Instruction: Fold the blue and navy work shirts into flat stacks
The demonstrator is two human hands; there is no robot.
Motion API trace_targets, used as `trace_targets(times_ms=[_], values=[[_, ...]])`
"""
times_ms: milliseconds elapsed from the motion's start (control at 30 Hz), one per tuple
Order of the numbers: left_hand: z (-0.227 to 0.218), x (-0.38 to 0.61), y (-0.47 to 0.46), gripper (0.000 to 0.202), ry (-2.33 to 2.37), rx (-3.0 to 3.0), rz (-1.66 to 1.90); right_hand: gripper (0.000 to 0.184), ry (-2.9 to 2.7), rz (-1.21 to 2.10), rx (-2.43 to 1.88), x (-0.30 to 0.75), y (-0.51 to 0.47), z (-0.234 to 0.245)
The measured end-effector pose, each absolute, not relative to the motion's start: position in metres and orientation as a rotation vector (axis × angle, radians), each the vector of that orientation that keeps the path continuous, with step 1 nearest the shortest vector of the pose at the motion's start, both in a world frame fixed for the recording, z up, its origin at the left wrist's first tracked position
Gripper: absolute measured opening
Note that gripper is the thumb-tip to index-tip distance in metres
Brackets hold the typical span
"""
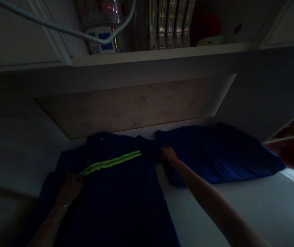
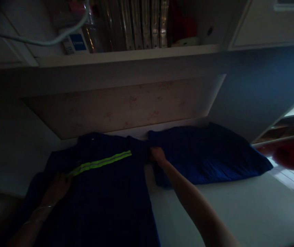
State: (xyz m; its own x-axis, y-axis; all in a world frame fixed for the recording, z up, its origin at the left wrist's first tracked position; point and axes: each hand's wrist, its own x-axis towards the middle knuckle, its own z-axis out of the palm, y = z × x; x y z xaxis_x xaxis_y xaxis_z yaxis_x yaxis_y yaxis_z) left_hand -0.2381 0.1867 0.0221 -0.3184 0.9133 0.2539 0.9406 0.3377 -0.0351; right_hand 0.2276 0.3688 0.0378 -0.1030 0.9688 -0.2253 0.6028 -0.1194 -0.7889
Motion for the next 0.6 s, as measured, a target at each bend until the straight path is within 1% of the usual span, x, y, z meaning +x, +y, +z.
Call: trace_targets(times_ms=[67,133,233,267,333,367,433,467,533,600], values=[[0.024,-0.233,0.190,0.056,-2.381,-1.630,-0.198,0.040,-1.640,1.151,-1.761,0.258,0.377,0.040],[0.028,-0.214,0.199,0.063,-2.374,-1.646,-0.283,0.037,-1.616,1.114,-1.774,0.276,0.388,0.044],[0.038,-0.153,0.214,0.064,-2.359,-1.843,-0.524,0.035,-1.664,0.956,-1.800,0.277,0.416,0.054],[0.040,-0.125,0.216,0.062,-2.357,-1.934,-0.608,0.037,-1.689,0.898,-1.811,0.272,0.428,0.057],[0.041,-0.066,0.214,0.060,-2.311,-2.159,-0.789,0.049,-1.729,0.806,-1.840,0.258,0.453,0.063],[0.038,-0.037,0.209,0.060,-2.343,-2.250,-0.809,0.055,-1.742,0.779,-1.857,0.250,0.465,0.064],[0.027,0.012,0.193,0.061,-2.465,-2.392,-0.717,0.061,-1.755,0.770,-1.894,0.237,0.485,0.064],[0.021,0.031,0.183,0.062,-2.517,-2.452,-0.610,0.061,-1.757,0.785,-1.912,0.231,0.492,0.062],[0.007,0.057,0.159,0.066,-2.568,-2.586,-0.375,0.052,-1.756,0.830,-1.940,0.222,0.501,0.056],[-0.001,0.072,0.133,0.064,-2.476,-2.769,-0.372,0.038,-1.737,0.869,-1.963,0.217,0.507,0.048]])
